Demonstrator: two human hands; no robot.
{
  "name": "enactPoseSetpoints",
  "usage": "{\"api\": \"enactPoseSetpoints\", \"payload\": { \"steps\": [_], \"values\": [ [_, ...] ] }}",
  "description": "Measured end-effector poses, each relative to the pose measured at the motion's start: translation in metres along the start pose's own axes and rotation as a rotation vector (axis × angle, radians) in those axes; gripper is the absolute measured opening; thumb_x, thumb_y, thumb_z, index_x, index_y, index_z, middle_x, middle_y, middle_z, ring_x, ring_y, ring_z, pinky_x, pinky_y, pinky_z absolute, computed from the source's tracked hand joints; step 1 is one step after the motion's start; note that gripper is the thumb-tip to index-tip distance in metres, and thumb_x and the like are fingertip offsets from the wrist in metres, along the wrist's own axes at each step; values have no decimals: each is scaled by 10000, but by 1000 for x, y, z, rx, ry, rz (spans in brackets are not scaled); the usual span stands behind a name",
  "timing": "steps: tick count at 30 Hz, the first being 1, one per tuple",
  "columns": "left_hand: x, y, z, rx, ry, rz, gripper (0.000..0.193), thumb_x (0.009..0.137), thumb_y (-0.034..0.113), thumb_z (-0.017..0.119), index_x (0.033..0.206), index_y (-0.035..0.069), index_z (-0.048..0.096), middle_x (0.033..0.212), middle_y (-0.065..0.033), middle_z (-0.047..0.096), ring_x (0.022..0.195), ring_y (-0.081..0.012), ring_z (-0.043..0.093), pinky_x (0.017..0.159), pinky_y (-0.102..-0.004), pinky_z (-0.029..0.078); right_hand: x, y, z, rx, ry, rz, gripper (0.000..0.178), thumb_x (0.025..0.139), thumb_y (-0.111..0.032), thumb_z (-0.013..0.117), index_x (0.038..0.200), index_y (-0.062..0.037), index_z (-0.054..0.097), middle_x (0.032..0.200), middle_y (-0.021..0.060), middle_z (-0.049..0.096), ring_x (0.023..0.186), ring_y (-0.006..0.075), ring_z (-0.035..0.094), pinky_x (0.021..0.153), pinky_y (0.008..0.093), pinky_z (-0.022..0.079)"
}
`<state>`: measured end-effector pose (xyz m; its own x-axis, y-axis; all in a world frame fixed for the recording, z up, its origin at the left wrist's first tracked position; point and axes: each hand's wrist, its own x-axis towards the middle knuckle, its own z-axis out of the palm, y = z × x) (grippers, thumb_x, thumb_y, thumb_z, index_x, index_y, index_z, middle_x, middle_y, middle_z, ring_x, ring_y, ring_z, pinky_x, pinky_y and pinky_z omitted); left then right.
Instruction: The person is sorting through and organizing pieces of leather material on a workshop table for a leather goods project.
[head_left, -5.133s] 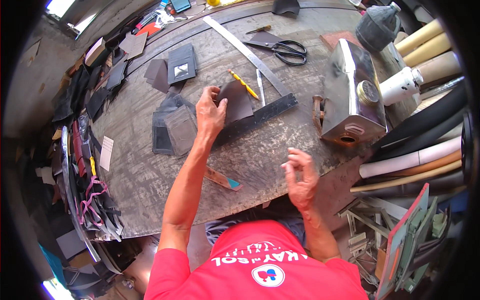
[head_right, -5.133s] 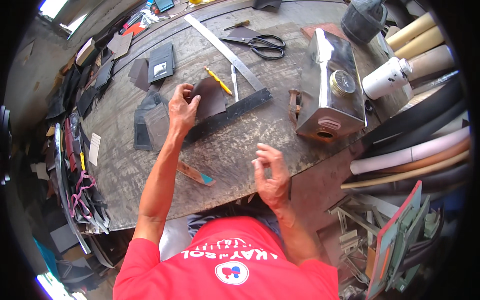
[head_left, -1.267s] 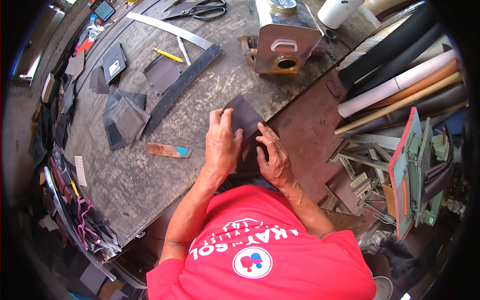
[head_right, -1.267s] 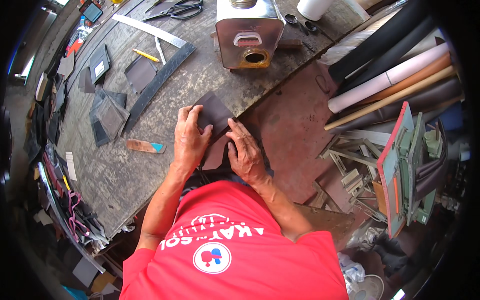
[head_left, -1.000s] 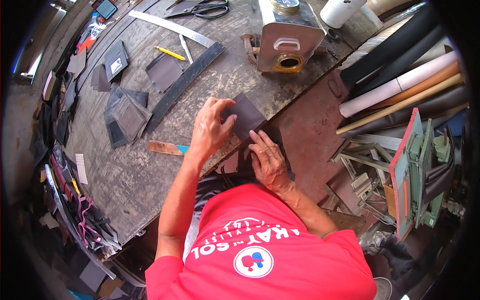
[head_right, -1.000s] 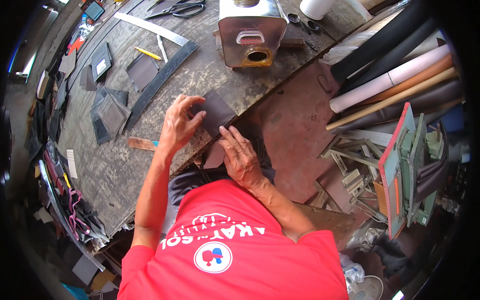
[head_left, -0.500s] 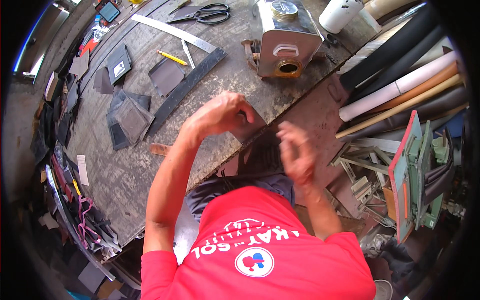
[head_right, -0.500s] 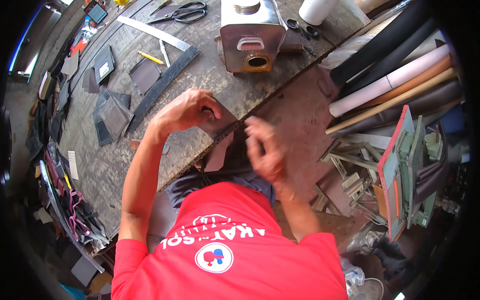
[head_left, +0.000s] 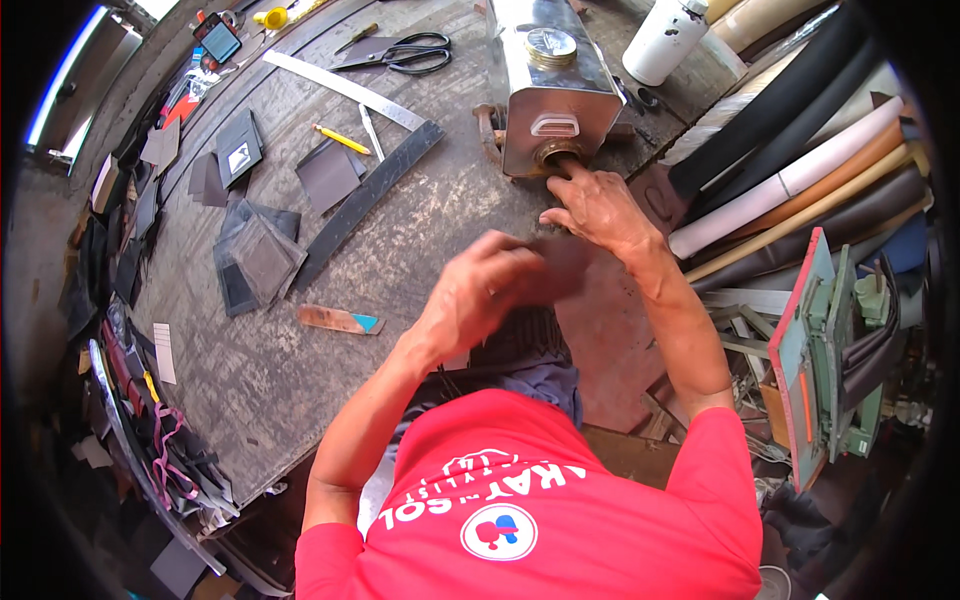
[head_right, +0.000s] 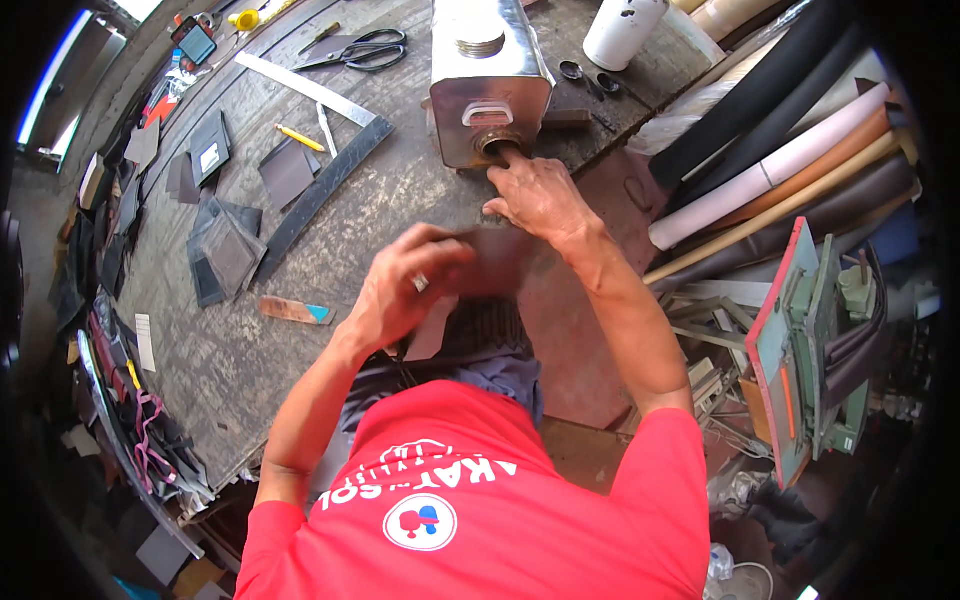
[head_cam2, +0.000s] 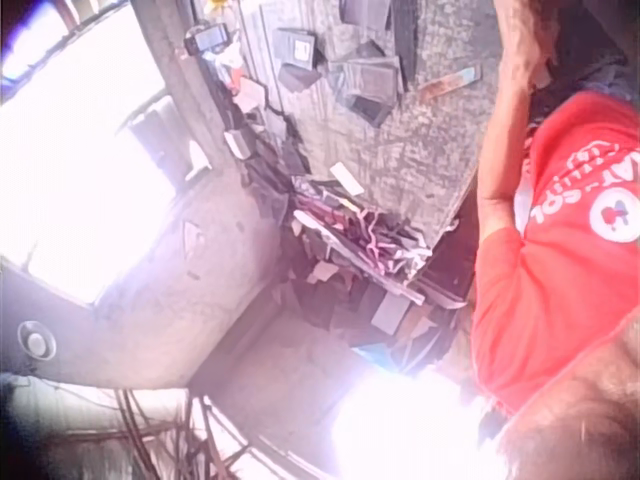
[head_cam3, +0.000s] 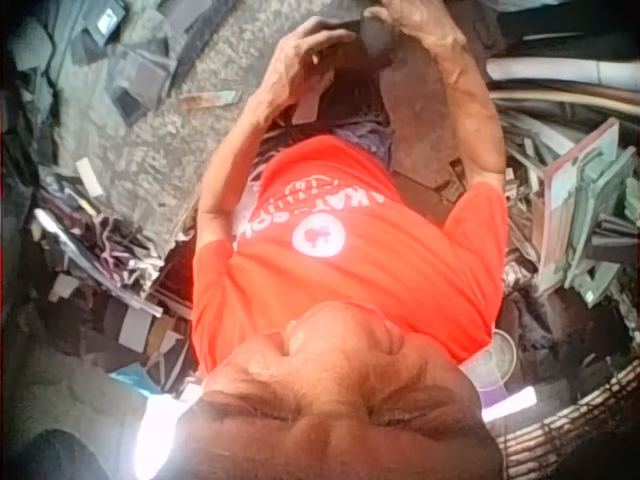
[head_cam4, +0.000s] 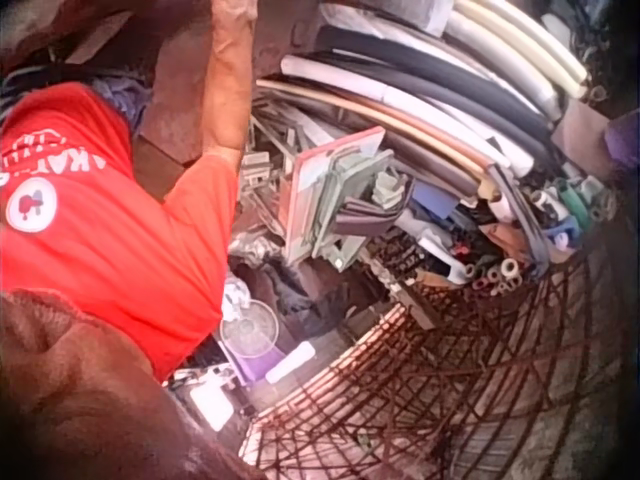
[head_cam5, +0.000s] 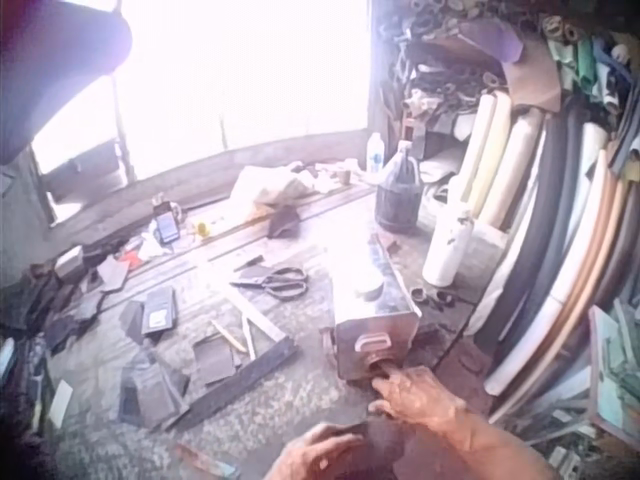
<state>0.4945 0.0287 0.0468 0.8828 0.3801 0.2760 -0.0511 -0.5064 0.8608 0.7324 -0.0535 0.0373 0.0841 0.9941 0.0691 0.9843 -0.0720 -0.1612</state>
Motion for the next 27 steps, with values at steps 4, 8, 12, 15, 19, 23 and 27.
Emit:
{"api": "enactPoseSetpoints", "payload": {
  "steps": [4, 8, 12, 15, 19, 23, 27],
  "values": [
    [-28, -46, 13, 188, 233, -326, 297, 818, -9, 698, 1110, 40, 724, 1059, -130, 662, 896, -268, 686, 772, -337, 536, -12, -16, -15, 80, 134, -40, 320, 882, -299, 732, 987, -50, 561, 1382, 194, 553, 941, 403, 675, 764, 471, 559],
    [-37, -49, 22, 198, 302, -339, 271, 824, 16, 711, 1095, 25, 726, 1027, -124, 661, 850, -251, 675, 748, -331, 526, -26, -20, -5, 23, 82, 10, 288, 864, -237, 744, 977, -42, 565, 1386, 180, 558, 936, 381, 683, 770, 456, 563],
    [-38, -40, 24, 203, 299, -411, 258, 826, 23, 715, 1084, 20, 722, 1012, -120, 656, 851, -252, 676, 750, -337, 524, -31, -25, -4, -13, 71, 46, 285, 824, -178, 766, 990, -33, 586, 1379, 180, 561, 983, 348, 672, 833, 458, 555],
    [-40, -42, 27, 207, 327, -415, 252, 824, 22, 717, 1077, 17, 719, 1006, -123, 650, 874, -260, 682, 762, -341, 525, -38, -34, 1, 147, 203, 33, 305, 820, -169, 769, 1031, -34, 594, 1378, 171, 553, 1049, 349, 639, 901, 459, 534],
    [-39, -44, 28, 216, 350, -375, 251, 828, 16, 713, 1079, 15, 715, 1006, -122, 647, 872, -259, 678, 763, -341, 526, -54, -88, 30, 347, 400, 141, 531, 756, -200, 836, 1195, -59, 573, 1482, 196, 438, 1298, 408, 484, 1076, 489, 427],
    [-39, -44, 27, 230, 327, -352, 254, 829, 8, 709, 1083, 13, 711, 1020, -125, 647, 898, -266, 679, 779, -342, 525, -54, -109, 78, 393, 561, 335, 685, 757, -111, 818, 1343, -54, 467, 1564, 279, 280, 1431, 465, 318, 1165, 524, 312],
    [-39, -39, 26, 167, 328, -422, 258, 826, 7, 713, 1084, 14, 710, 1035, -129, 648, 925, -282, 679, 804, -348, 524, -65, -90, 77, 379, 796, 516, 600, 833, -58, 738, 1350, -4, 438, 1537, 302, 320, 1414, 450, 360, 1162, 517, 319]
  ]
}}
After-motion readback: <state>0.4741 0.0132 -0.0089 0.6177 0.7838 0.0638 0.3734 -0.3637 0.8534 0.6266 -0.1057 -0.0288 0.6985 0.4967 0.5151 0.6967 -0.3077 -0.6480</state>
